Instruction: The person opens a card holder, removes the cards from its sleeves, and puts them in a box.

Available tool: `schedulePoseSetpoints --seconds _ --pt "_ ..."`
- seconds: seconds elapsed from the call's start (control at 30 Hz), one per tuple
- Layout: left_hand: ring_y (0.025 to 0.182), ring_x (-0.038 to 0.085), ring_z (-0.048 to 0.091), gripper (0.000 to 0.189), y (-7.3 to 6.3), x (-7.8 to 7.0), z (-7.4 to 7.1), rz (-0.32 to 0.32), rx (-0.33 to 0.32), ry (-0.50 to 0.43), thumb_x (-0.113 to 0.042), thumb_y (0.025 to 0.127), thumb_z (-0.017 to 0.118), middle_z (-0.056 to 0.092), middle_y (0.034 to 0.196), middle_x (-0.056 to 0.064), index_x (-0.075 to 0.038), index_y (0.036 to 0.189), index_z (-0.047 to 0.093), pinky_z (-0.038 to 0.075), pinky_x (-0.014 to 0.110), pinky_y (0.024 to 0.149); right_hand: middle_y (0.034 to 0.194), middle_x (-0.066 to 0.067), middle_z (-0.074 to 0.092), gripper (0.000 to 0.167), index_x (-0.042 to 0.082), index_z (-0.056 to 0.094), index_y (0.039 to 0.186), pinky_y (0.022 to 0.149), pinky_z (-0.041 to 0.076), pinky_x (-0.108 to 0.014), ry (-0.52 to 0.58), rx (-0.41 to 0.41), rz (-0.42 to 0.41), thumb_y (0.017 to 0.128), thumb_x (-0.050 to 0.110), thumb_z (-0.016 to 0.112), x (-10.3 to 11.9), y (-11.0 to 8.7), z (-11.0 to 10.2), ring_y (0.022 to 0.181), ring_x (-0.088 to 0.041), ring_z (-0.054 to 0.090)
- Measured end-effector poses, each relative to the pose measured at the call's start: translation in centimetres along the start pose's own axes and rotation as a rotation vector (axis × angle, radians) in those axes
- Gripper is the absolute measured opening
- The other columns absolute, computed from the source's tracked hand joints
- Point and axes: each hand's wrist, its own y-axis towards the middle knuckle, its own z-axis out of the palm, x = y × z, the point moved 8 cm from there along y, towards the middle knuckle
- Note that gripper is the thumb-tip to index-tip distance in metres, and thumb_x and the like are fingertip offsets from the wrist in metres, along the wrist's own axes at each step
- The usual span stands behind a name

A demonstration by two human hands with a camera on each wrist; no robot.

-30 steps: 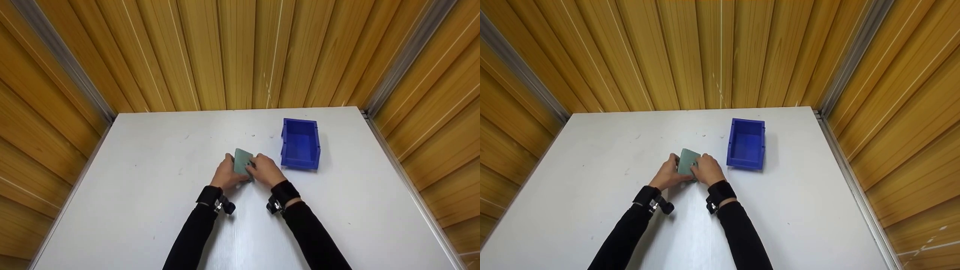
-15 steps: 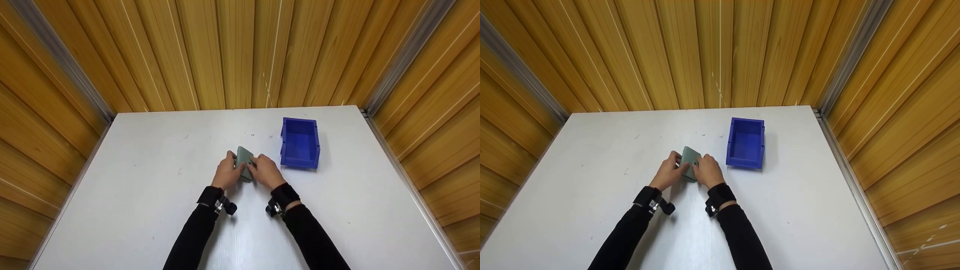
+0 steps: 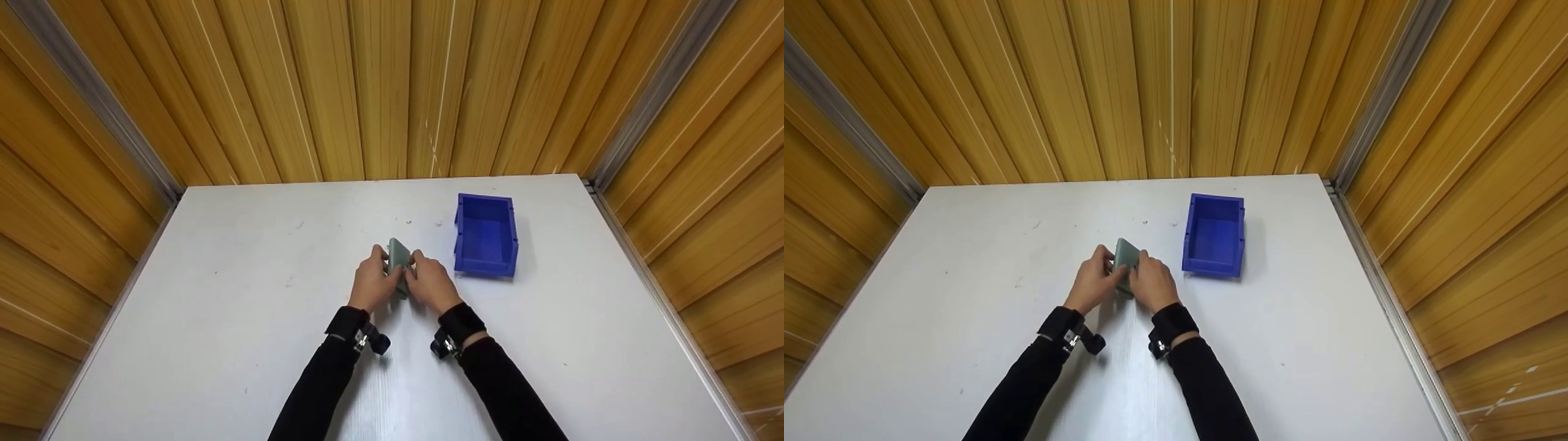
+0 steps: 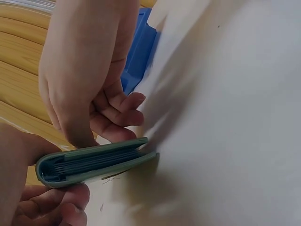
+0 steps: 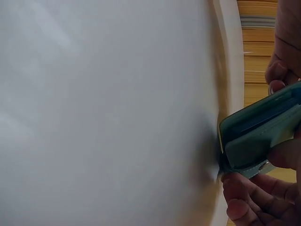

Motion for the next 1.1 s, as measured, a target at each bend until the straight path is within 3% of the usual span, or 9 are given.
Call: schedulePoseSetpoints --seconds 0.5,0.7,0.93,1.1 --pt "0.071 0.019 0.068 0.025 -0.41 0.18 -0.15 -0.009 -0.013 -0.03 -0.024 0.1 0.069 0.072 0.084 0.009 -0.006 0.105 0.053 0.051 0.028 0.059 0.087 -0.023 0.07 0.022 0.006 0.054 0.107 0.072 0.053 -0.049 0.011 -0.032 0.01 0.106 0.028 0.056 -0.11 0.05 0.5 0.079 -0.034 0.067" --pt "0.07 0.019 0.067 0.026 -0.43 -0.27 -0.09 0.024 -0.004 -0.032 -0.025 0.1 0.069 0.071 0.081 0.009 -0.005 0.106 0.053 0.051 0.028 0.058 0.082 -0.022 0.068 0.019 0.002 0.054 0.098 0.073 0.054 -0.054 -0.041 -0.096 -0.039 0.105 0.02 0.056 0.52 -0.06 0.16 0.081 -0.043 0.069" --pt "0.065 0.014 0.063 0.024 -0.25 -0.63 0.36 0.022 0.024 -0.044 -0.022 0.099 0.07 0.07 0.08 0.006 -0.006 0.107 0.053 0.05 0.026 0.055 0.086 -0.024 0.07 0.019 -0.001 0.057 0.099 0.074 0.054 -0.057 -0.086 -0.086 -0.075 0.106 0.014 0.049 0.68 0.08 0.19 0.084 -0.046 0.07" --pt "0.063 0.012 0.061 0.024 -0.21 -0.65 0.55 0.009 0.03 -0.051 -0.021 0.099 0.07 0.068 0.078 0.005 -0.006 0.106 0.052 0.048 0.025 0.053 0.082 -0.021 0.07 0.019 0.003 0.059 0.093 0.071 0.054 -0.056 -0.089 -0.079 -0.075 0.105 0.016 0.053 0.42 0.33 0.2 0.08 -0.044 0.07"
